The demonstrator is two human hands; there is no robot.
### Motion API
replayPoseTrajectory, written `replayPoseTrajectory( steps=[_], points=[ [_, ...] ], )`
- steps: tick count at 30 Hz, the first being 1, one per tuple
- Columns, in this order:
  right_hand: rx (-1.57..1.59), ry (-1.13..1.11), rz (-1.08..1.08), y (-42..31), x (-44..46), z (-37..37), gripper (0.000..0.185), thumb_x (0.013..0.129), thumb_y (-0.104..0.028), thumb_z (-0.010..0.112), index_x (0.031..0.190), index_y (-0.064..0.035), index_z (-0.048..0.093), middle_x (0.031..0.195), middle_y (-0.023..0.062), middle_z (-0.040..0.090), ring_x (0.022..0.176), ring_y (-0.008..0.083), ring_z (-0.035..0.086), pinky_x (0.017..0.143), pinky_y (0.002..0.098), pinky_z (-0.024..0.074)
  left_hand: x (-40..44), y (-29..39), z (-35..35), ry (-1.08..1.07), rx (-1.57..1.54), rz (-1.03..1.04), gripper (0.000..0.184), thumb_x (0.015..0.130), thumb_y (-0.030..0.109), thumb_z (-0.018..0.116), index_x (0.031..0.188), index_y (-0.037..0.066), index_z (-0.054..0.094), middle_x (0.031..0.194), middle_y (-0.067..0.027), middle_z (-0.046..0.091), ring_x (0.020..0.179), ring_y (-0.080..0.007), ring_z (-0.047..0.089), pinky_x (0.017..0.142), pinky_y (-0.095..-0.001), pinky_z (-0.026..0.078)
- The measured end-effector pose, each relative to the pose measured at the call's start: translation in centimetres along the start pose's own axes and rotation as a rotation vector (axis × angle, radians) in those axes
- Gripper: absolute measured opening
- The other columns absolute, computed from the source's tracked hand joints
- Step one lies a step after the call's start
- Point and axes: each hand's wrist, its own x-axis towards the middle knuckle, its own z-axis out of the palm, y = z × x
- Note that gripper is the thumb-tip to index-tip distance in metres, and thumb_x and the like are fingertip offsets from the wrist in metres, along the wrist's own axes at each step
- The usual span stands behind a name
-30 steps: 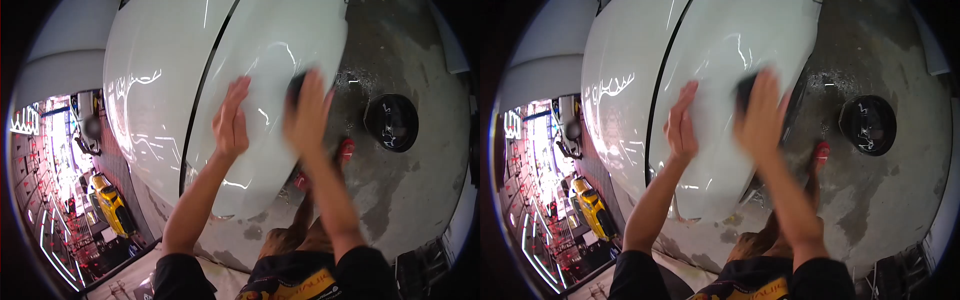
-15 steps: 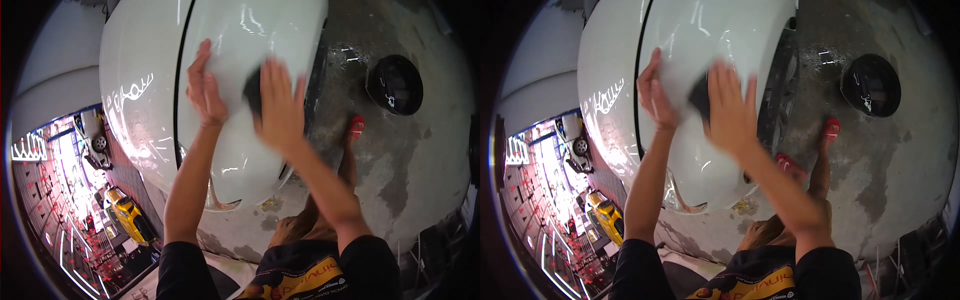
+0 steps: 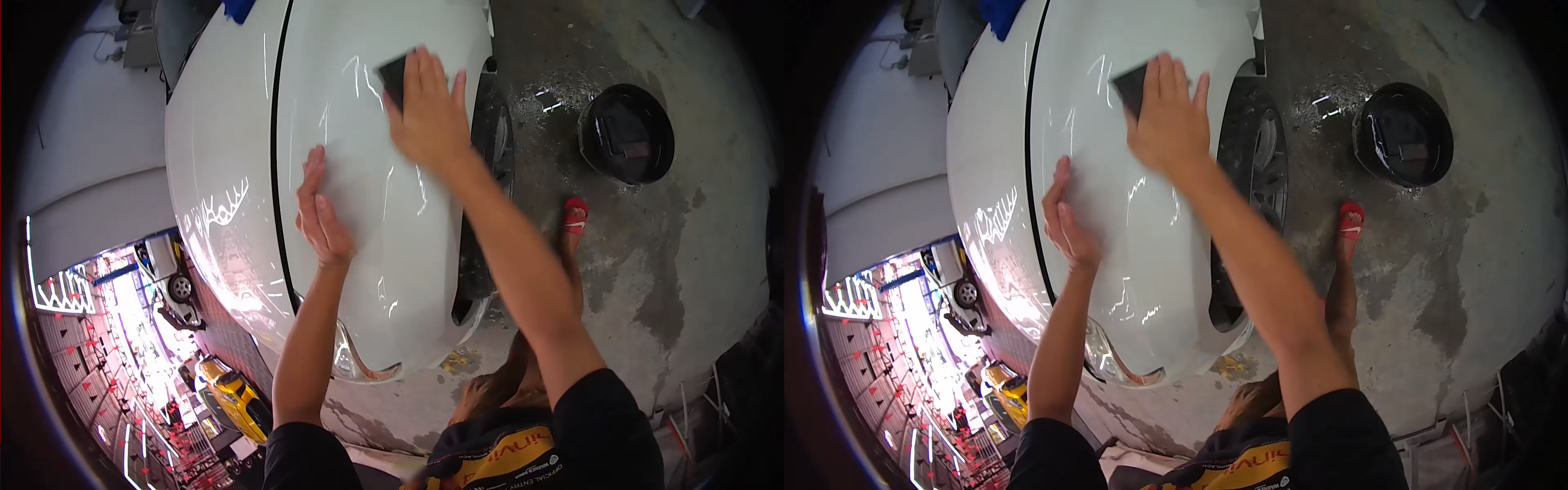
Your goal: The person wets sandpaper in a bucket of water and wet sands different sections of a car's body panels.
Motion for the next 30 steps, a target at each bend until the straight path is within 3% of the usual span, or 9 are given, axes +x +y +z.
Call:
replayPoseTrajectory(
  steps=[3, 6, 8, 9, 14, 16, 20, 25, 30],
  points=[
    [0.007, -0.202, -0.003, -3.0, -6.5, -3.0, 0.084, 0.092, -0.038, 0.063, 0.153, 0.0058, 0.025, 0.161, 0.0246, 0.026, 0.149, 0.0396, 0.026, 0.118, 0.0639, 0.0153, -0.2, -0.5, 0.1, -0.067, 0.088, 0.079, 0.042, 0.105, 0.022, 0.031, 0.131, -0.005, 0.050, 0.142, -0.0263, 0.054, 0.138, -0.0392, 0.047, 0.120, -0.0523, 0.025],
    [-0.060, -0.030, 0.003, 0.4, -0.9, 0.7, 0.087, 0.088, -0.039, 0.065, 0.151, 0.0081, 0.028, 0.161, 0.0228, 0.026, 0.150, 0.0349, 0.025, 0.119, 0.0638, 0.0150, 0.1, 0.2, 0.3, -0.141, 0.187, 0.089, 0.041, 0.102, 0.013, 0.033, 0.132, -0.009, 0.050, 0.141, -0.0275, 0.054, 0.135, -0.0464, 0.048, 0.118, -0.0577, 0.026],
    [0.067, -0.004, 0.182, 5.5, 8.6, 3.7, 0.071, 0.100, -0.041, 0.047, 0.150, 0.0078, 0.030, 0.160, 0.0225, 0.027, 0.148, 0.0347, 0.027, 0.117, 0.0637, 0.0217, 0.1, 0.5, 0.8, -0.157, 0.248, 0.100, 0.041, 0.102, 0.013, 0.033, 0.132, -0.010, 0.050, 0.141, -0.0281, 0.054, 0.134, -0.0477, 0.048, 0.117, -0.0580, 0.026],
    [0.154, -0.064, 0.263, 7.0, 12.1, 4.0, 0.070, 0.100, -0.041, 0.048, 0.148, 0.0081, 0.032, 0.160, 0.0229, 0.028, 0.148, 0.0355, 0.027, 0.116, 0.0634, 0.0227, 0.4, 0.6, 0.8, -0.166, 0.279, 0.109, 0.041, 0.102, 0.013, 0.033, 0.132, -0.010, 0.049, 0.141, -0.0284, 0.054, 0.134, -0.0484, 0.047, 0.117, -0.0582, 0.026],
    [0.072, -0.083, 0.266, 3.9, 5.0, 2.3, 0.078, 0.100, -0.043, 0.049, 0.151, 0.0111, 0.024, 0.159, 0.0276, 0.024, 0.150, 0.0409, 0.019, 0.118, 0.0633, 0.0180, 0.5, 1.2, 1.6, -0.241, 0.419, 0.087, 0.040, 0.102, 0.014, 0.032, 0.130, -0.010, 0.048, 0.141, -0.0304, 0.052, 0.135, -0.0497, 0.046, 0.116, -0.0594, 0.026],
    [0.111, -0.079, 0.305, 6.2, 7.3, 3.2, 0.078, 0.101, -0.045, 0.046, 0.150, 0.0109, 0.025, 0.160, 0.0265, 0.024, 0.151, 0.0387, 0.019, 0.119, 0.0618, 0.0170, 0.5, 1.4, 1.8, -0.284, 0.445, 0.089, 0.039, 0.101, 0.013, 0.035, 0.130, -0.010, 0.047, 0.140, -0.0332, 0.052, 0.133, -0.0532, 0.046, 0.115, -0.0620, 0.027],
    [0.516, -0.206, 0.733, 18.1, 18.3, 6.7, 0.076, 0.103, -0.051, 0.034, 0.152, 0.0064, 0.026, 0.163, 0.0221, 0.022, 0.153, 0.0325, 0.018, 0.121, 0.0582, 0.0152, 0.1, 1.3, 2.1, -0.320, 0.479, 0.064, 0.038, 0.099, 0.016, 0.039, 0.128, -0.008, 0.048, 0.138, -0.0355, 0.052, 0.130, -0.0534, 0.048, 0.115, -0.0635, 0.026],
    [0.467, -0.109, 0.614, 20.2, 15.2, 8.5, 0.075, 0.104, -0.050, 0.032, 0.154, 0.0054, 0.024, 0.162, 0.0216, 0.024, 0.153, 0.0321, 0.018, 0.122, 0.0559, 0.0123, -1.9, 1.5, 3.9, -0.379, 0.578, 0.050, 0.037, 0.097, 0.019, 0.041, 0.121, -0.007, 0.052, 0.137, -0.0361, 0.051, 0.130, -0.0524, 0.047, 0.115, -0.0630, 0.026],
    [0.603, -0.115, 0.745, 25.6, 16.7, 10.3, 0.072, 0.106, -0.046, 0.034, 0.154, 0.0061, 0.022, 0.161, 0.0245, 0.025, 0.151, 0.0354, 0.022, 0.124, 0.0502, 0.0122, -3.3, 1.7, 3.9, -0.438, 0.646, 0.040, 0.036, 0.094, 0.019, 0.043, 0.117, -0.006, 0.054, 0.135, -0.0366, 0.051, 0.130, -0.0515, 0.046, 0.117, -0.0622, 0.024]
  ],
)
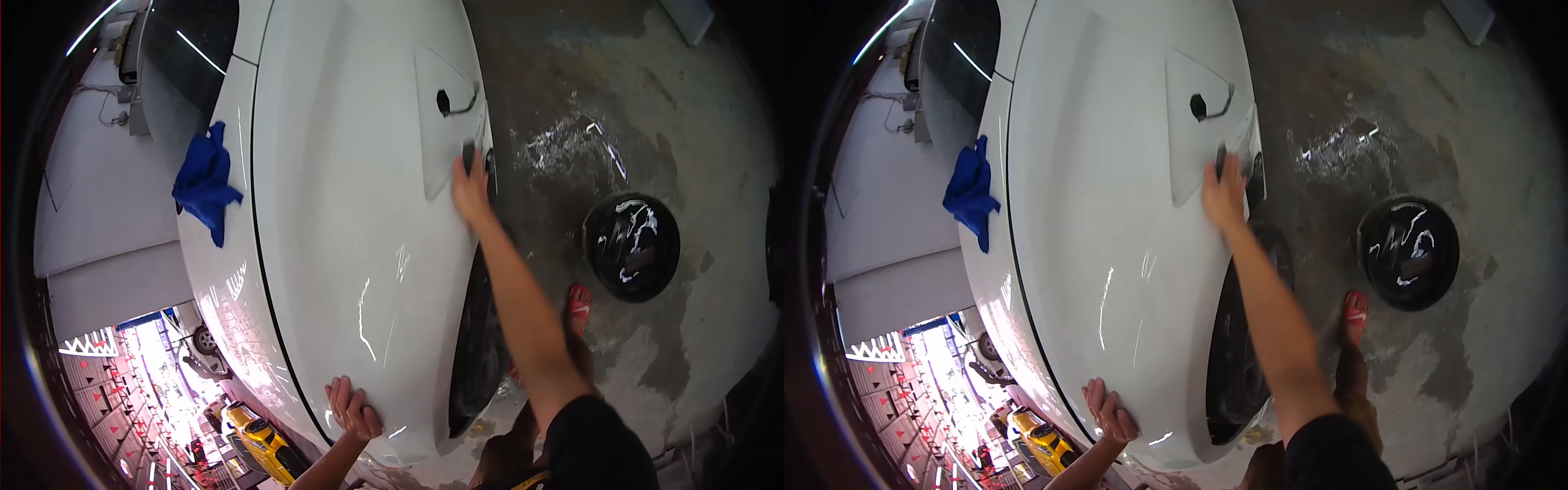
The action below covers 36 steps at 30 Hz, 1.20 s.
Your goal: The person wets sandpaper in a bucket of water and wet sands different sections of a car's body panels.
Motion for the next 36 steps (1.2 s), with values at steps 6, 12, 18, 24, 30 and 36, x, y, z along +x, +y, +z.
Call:
replayPoseTrajectory(
  steps=[6, 12, 18, 24, 30, 36],
  points=[
    [-0.344, -0.747, -0.443, -1.0, -32.9, -6.2, 0.088, 0.074, -0.015, 0.069, 0.148, 0.0086, 0.030, 0.157, 0.0301, 0.027, 0.148, 0.0431, 0.026, 0.122, 0.0592, 0.0154, -0.7, -0.3, -0.2, -0.037, 0.038, -0.004, 0.035, 0.090, 0.016, 0.045, 0.118, -0.003, 0.053, 0.138, -0.0347, 0.049, 0.133, -0.0501, 0.043, 0.117, -0.0621, 0.023],
    [0.336, 0.112, 0.799, 14.3, -30.6, -20.4, 0.035, 0.095, -0.033, 0.066, 0.104, 0.0007, 0.072, 0.097, 0.0166, 0.073, 0.089, 0.0339, 0.071, 0.079, 0.0468, 0.0553, -1.4, -0.3, 0.3, -0.051, 0.027, -0.008, 0.039, 0.090, 0.014, 0.046, 0.126, 0.001, 0.050, 0.143, -0.0325, 0.044, 0.135, -0.0513, 0.040, 0.116, -0.0651, 0.021],
    [0.165, 0.294, 0.494, 38.0, -2.5, -38.6, 0.055, 0.101, -0.017, 0.056, 0.146, 0.0077, 0.035, 0.142, 0.0221, 0.047, 0.113, 0.0350, 0.062, 0.080, 0.0425, 0.0635, -2.3, -0.6, 0.5, -0.051, 0.024, -0.019, 0.039, 0.093, 0.016, 0.045, 0.129, 0.002, 0.048, 0.146, -0.0334, 0.040, 0.138, -0.0521, 0.036, 0.116, -0.0667, 0.018],
    [0.261, 0.515, 0.527, 39.8, 1.2, -39.9, 0.047, 0.089, -0.017, 0.055, 0.132, 0.0018, 0.054, 0.124, 0.0203, 0.060, 0.106, 0.0328, 0.065, 0.072, 0.0418, 0.0619, -1.4, 0.2, 0.3, -0.053, 0.034, -0.020, 0.036, 0.092, 0.013, 0.044, 0.126, 0.001, 0.049, 0.146, -0.0340, 0.041, 0.138, -0.0523, 0.037, 0.117, -0.0660, 0.017],
    [0.799, -0.096, 0.631, 32.2, -2.2, -45.2, 0.029, 0.082, -0.023, 0.059, 0.105, -0.0067, 0.065, 0.101, 0.0134, 0.068, 0.093, 0.0283, 0.068, 0.065, 0.0401, 0.0625, -1.0, 0.1, 0.0, -0.033, 0.030, -0.045, 0.037, 0.087, 0.009, 0.047, 0.123, 0.001, 0.052, 0.141, -0.0327, 0.047, 0.135, -0.0518, 0.042, 0.117, -0.0631, 0.023],
    [0.406, -0.305, 0.694, 9.1, -10.1, -31.6, 0.014, 0.085, -0.012, 0.065, 0.094, -0.0006, 0.064, 0.101, 0.0144, 0.063, 0.092, 0.0347, 0.066, 0.075, 0.0592, 0.0639, 0.8, 1.0, -1.2, 0.012, -0.008, -0.134, 0.034, 0.086, 0.012, 0.053, 0.118, 0.003, 0.061, 0.140, -0.0245, 0.054, 0.131, -0.0416, 0.050, 0.116, -0.0569, 0.030]
  ],
)
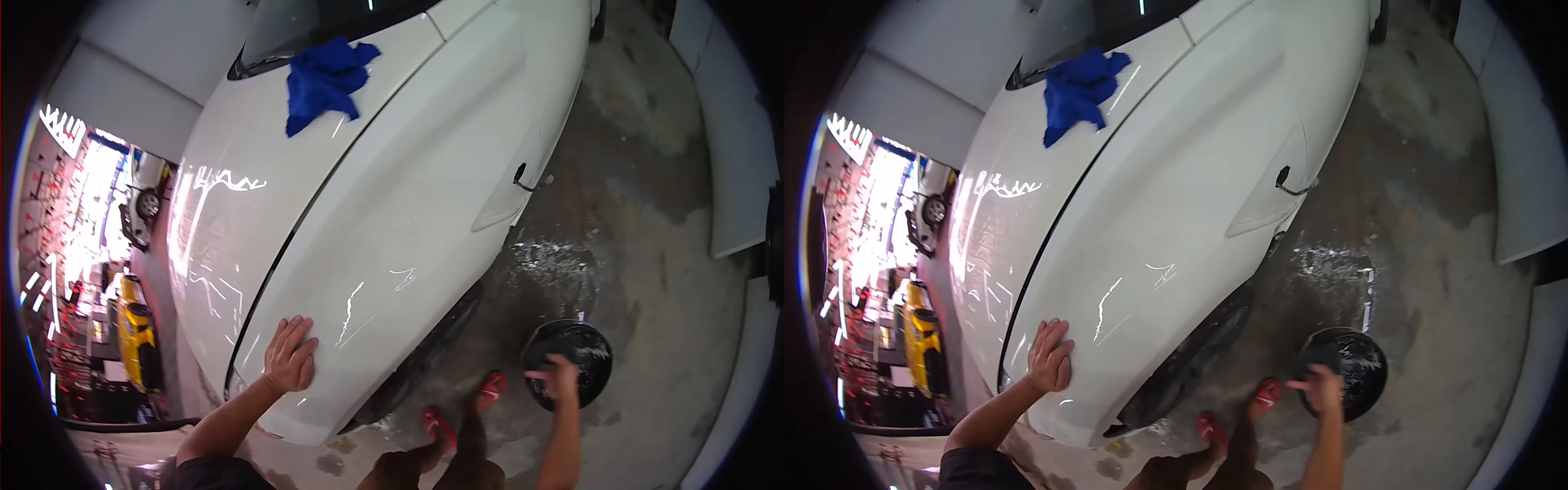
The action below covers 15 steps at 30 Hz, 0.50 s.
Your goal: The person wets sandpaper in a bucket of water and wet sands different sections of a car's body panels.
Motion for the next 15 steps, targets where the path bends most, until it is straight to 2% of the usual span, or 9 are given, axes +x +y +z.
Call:
replayPoseTrajectory(
  steps=[2, 4, 6, 9, 10, 11, 12, 14, 15],
  points=[
    [-0.112, -0.143, 0.006, 0.3, -6.2, 11.8, 0.013, 0.090, -0.007, 0.064, 0.098, 0.0031, 0.065, 0.099, 0.0133, 0.061, 0.097, 0.0332, 0.068, 0.074, 0.0537, 0.0644, 0.7, 0.3, -0.5, -0.005, -0.016, -0.027, 0.039, 0.087, 0.013, 0.054, 0.124, 0.003, 0.060, 0.141, -0.0229, 0.054, 0.132, -0.0398, 0.050, 0.116, -0.0570, 0.030],
    [-0.552, -0.156, 0.202, 1.5, -11.9, 20.9, 0.032, 0.097, -0.014, 0.062, 0.119, 0.0085, 0.060, 0.124, 0.0137, 0.062, 0.117, 0.0389, 0.065, 0.070, 0.0396, 0.0617, 1.6, 0.5, -1.7, -0.071, -0.019, -0.047, 0.048, 0.087, 0.015, 0.057, 0.133, 0.004, 0.058, 0.147, -0.0213, 0.048, 0.137, -0.0382, 0.045, 0.117, -0.0551, 0.028],
    [-0.227, -0.520, -0.026, 5.2, -17.1, 28.8, 0.043, 0.103, -0.023, 0.056, 0.137, 0.0037, 0.050, 0.135, 0.0135, 0.058, 0.115, 0.0381, 0.065, 0.078, 0.0377, 0.0613, 2.5, 0.9, -2.8, -0.109, -0.036, -0.089, 0.050, 0.087, 0.016, 0.058, 0.136, 0.005, 0.057, 0.151, -0.0214, 0.044, 0.140, -0.0382, 0.041, 0.119, -0.0538, 0.027],
    [-0.523, -0.416, 0.246, 8.3, -16.6, 31.8, 0.049, 0.100, -0.051, 0.057, 0.094, -0.0040, 0.069, 0.090, 0.0058, 0.070, 0.078, 0.0097, 0.061, 0.067, 0.0266, 0.0486, 3.3, 3.5, -3.4, -0.067, -0.149, -0.208, 0.057, 0.087, 0.022, 0.062, 0.142, 0.008, 0.054, 0.156, -0.0162, 0.040, 0.145, -0.0343, 0.037, 0.121, -0.0542, 0.023],
    [-0.475, -0.524, -0.248, 8.2, -16.6, 35.1, 0.052, 0.104, -0.046, 0.051, 0.124, 0.0004, 0.062, 0.122, 0.0129, 0.065, 0.104, 0.0149, 0.064, 0.091, 0.0289, 0.0512, 3.0, 3.5, -3.5, -0.048, -0.263, -0.211, 0.058, 0.088, 0.025, 0.063, 0.143, 0.009, 0.053, 0.156, -0.0141, 0.040, 0.145, -0.0328, 0.036, 0.121, -0.0551, 0.022],
    [-0.249, -0.655, -0.192, 7.5, -17.3, 37.7, 0.056, 0.107, -0.040, 0.046, 0.144, 0.0020, 0.045, 0.143, 0.0154, 0.051, 0.127, 0.0204, 0.056, 0.108, 0.0305, 0.0421, 1.2, 3.2, -1.1, 0.021, -0.155, -0.171, 0.059, 0.089, 0.032, 0.065, 0.144, 0.012, 0.052, 0.157, -0.0114, 0.040, 0.146, -0.0310, 0.036, 0.121, -0.0555, 0.022],
    [-0.507, -0.458, -0.354, 7.3, -17.0, 38.9, 0.055, 0.108, -0.035, 0.045, 0.148, 0.0027, 0.041, 0.146, 0.0206, 0.050, 0.136, 0.0269, 0.049, 0.112, 0.0351, 0.0384, -0.5, 3.2, -1.4, 0.043, -0.175, -0.251, 0.061, 0.089, 0.032, 0.065, 0.145, 0.012, 0.051, 0.158, -0.0124, 0.037, 0.147, -0.0317, 0.035, 0.121, -0.0565, 0.021],
    [-1.178, -0.346, -1.142, 8.3, -18.1, 41.5, 0.058, 0.104, -0.024, 0.047, 0.152, 0.0049, 0.031, 0.154, 0.0263, 0.038, 0.146, 0.0364, 0.034, 0.119, 0.0493, 0.0263, -4.7, 3.9, -2.3, 0.073, -0.221, -0.396, 0.063, 0.089, 0.033, 0.064, 0.147, 0.014, 0.048, 0.161, -0.0144, 0.033, 0.147, -0.0331, 0.033, 0.120, -0.0583, 0.019],
    [-1.479, -0.265, -1.330, 10.7, -17.4, 41.1, 0.065, 0.099, -0.022, 0.051, 0.153, 0.0051, 0.029, 0.157, 0.0273, 0.032, 0.148, 0.0390, 0.028, 0.120, 0.0562, 0.0174, -7.8, 3.9, -1.9, 0.078, -0.198, -0.493, 0.064, 0.089, 0.033, 0.064, 0.148, 0.013, 0.047, 0.160, -0.0175, 0.033, 0.147, -0.0377, 0.032, 0.120, -0.0615, 0.017]
  ],
)
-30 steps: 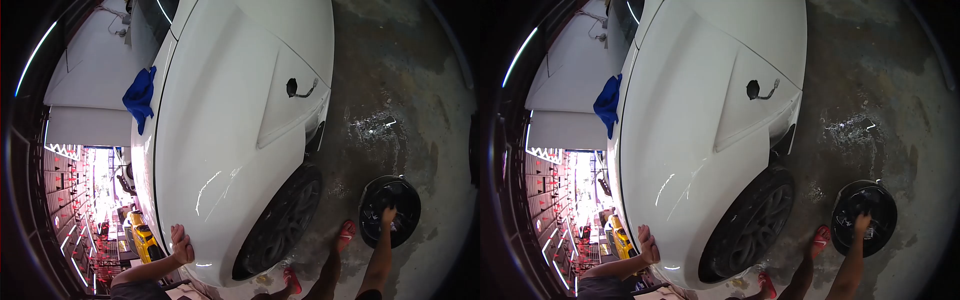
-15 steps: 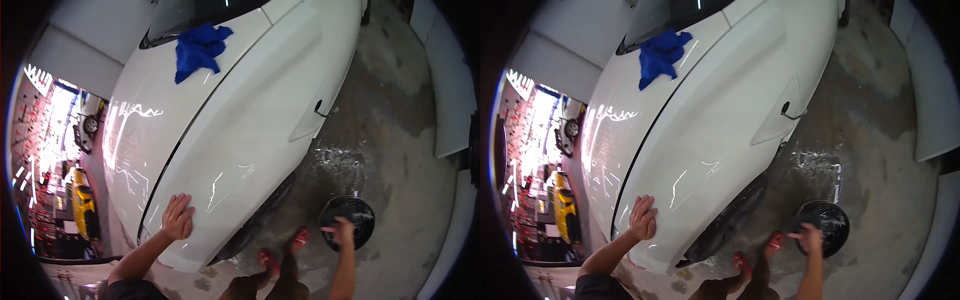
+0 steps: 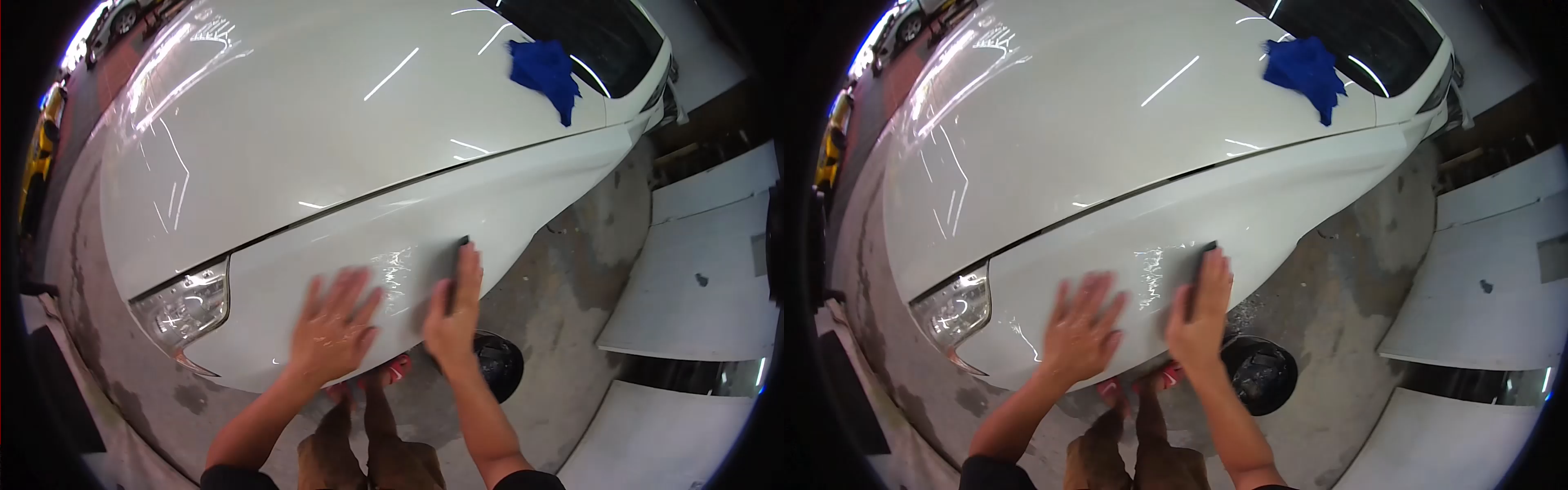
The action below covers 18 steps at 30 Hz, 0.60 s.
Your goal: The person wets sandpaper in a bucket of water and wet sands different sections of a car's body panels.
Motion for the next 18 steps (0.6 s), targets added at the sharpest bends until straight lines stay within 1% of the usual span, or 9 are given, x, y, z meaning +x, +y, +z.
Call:
replayPoseTrajectory(
  steps=[1, 2, 3, 5, 7, 11, 14, 16, 18],
  points=[
    [-0.322, -0.024, -0.134, -0.3, -1.8, 2.6, 0.072, 0.094, -0.021, 0.055, 0.154, 0.0052, 0.026, 0.160, 0.0284, 0.025, 0.151, 0.0416, 0.022, 0.120, 0.0630, 0.0085, -2.9, -1.3, -0.3, -0.009, -0.027, -0.128, 0.064, 0.090, 0.029, 0.062, 0.150, 0.013, 0.045, 0.160, -0.0209, 0.032, 0.148, -0.0425, 0.029, 0.119, -0.0638, 0.014],
    [-0.267, -0.065, -0.101, -2.3, -3.8, 4.3, 0.087, 0.082, -0.024, 0.062, 0.155, 0.0036, 0.026, 0.163, 0.0265, 0.020, 0.152, 0.0441, 0.015, 0.115, 0.0718, -0.0017, -6.4, -2.7, 0.0, 0.030, 0.040, -0.195, 0.065, 0.093, 0.027, 0.056, 0.153, 0.011, 0.039, 0.160, -0.0244, 0.028, 0.149, -0.0459, 0.023, 0.120, -0.0635, 0.011],
    [-0.280, -0.165, -0.152, -4.7, -5.5, 5.7, 0.085, 0.082, -0.022, 0.060, 0.155, 0.0028, 0.026, 0.163, 0.0233, 0.022, 0.153, 0.0410, 0.016, 0.114, 0.0716, -0.0049, -10.1, -4.3, 1.8, 0.154, 0.076, -0.281, 0.065, 0.095, 0.031, 0.053, 0.154, 0.010, 0.037, 0.161, -0.0236, 0.027, 0.150, -0.0445, 0.023, 0.120, -0.0636, 0.010],
    [-0.452, -0.498, -0.405, -9.6, -8.2, 9.1, 0.076, 0.086, -0.027, 0.052, 0.154, 0.0008, 0.033, 0.163, 0.0201, 0.026, 0.152, 0.0322, 0.026, 0.113, 0.0740, 0.0079, -15.2, -5.5, 3.6, 0.346, 0.120, -0.467, 0.060, 0.105, 0.034, 0.030, 0.155, 0.000, 0.030, 0.161, -0.0294, 0.022, 0.151, -0.0465, 0.017, 0.121, -0.0616, 0.008],
    [-0.299, -0.503, -0.603, -12.1, -9.7, 12.7, 0.071, 0.090, -0.027, 0.050, 0.154, -0.0036, 0.034, 0.165, 0.0145, 0.025, 0.151, 0.0284, 0.028, 0.114, 0.0709, 0.0148, -18.4, -5.8, 5.4, 0.422, 0.083, -0.632, 0.061, 0.107, 0.034, 0.027, 0.156, -0.001, 0.025, 0.161, -0.0307, 0.020, 0.151, -0.0480, 0.015, 0.121, -0.0591, 0.006],
    [-0.290, -0.653, -0.799, -10.5, -2.6, 10.3, 0.071, 0.085, -0.019, 0.051, 0.153, -0.0049, 0.036, 0.163, 0.0120, 0.030, 0.150, 0.0290, 0.029, 0.115, 0.0713, 0.0104, -18.3, -4.6, 6.6, 0.600, -0.083, -0.926, 0.063, 0.107, 0.034, 0.027, 0.158, -0.003, 0.016, 0.165, -0.0264, 0.012, 0.153, -0.0434, 0.008, 0.122, -0.0550, 0.002],
    [-0.595, -0.465, -0.932, -4.7, 5.4, 5.0, 0.070, 0.081, -0.013, 0.054, 0.150, -0.0079, 0.042, 0.160, 0.0111, 0.035, 0.151, 0.0276, 0.027, 0.113, 0.0746, 0.0106, -16.2, -4.2, 6.7, 0.694, -0.165, -1.206, 0.066, 0.108, 0.035, 0.029, 0.158, -0.004, 0.010, 0.167, -0.0214, 0.003, 0.155, -0.0367, 0.001, 0.122, -0.0538, -0.002],
    [-0.745, -0.409, -0.968, -3.6, 9.3, 1.1, 0.066, 0.083, -0.011, 0.055, 0.147, -0.0051, 0.046, 0.159, 0.0137, 0.037, 0.150, 0.0313, 0.031, 0.119, 0.0647, 0.0158, -15.0, -3.3, 7.0, 0.731, -0.208, -1.308, 0.067, 0.108, 0.035, 0.029, 0.158, -0.004, 0.010, 0.167, -0.0218, 0.003, 0.155, -0.0369, 0.001, 0.122, -0.0544, -0.002],
    [-0.590, -0.494, -1.102, -3.3, 10.0, 2.0, 0.063, 0.084, -0.011, 0.054, 0.146, -0.0018, 0.047, 0.158, 0.0168, 0.038, 0.148, 0.0329, 0.034, 0.120, 0.0586, 0.0215, -12.6, -1.6, 6.6, 0.758, -0.218, -1.379, 0.065, 0.107, 0.033, 0.030, 0.158, -0.004, 0.013, 0.167, -0.0224, 0.005, 0.155, -0.0378, 0.003, 0.121, -0.0557, -0.002]
  ],
)
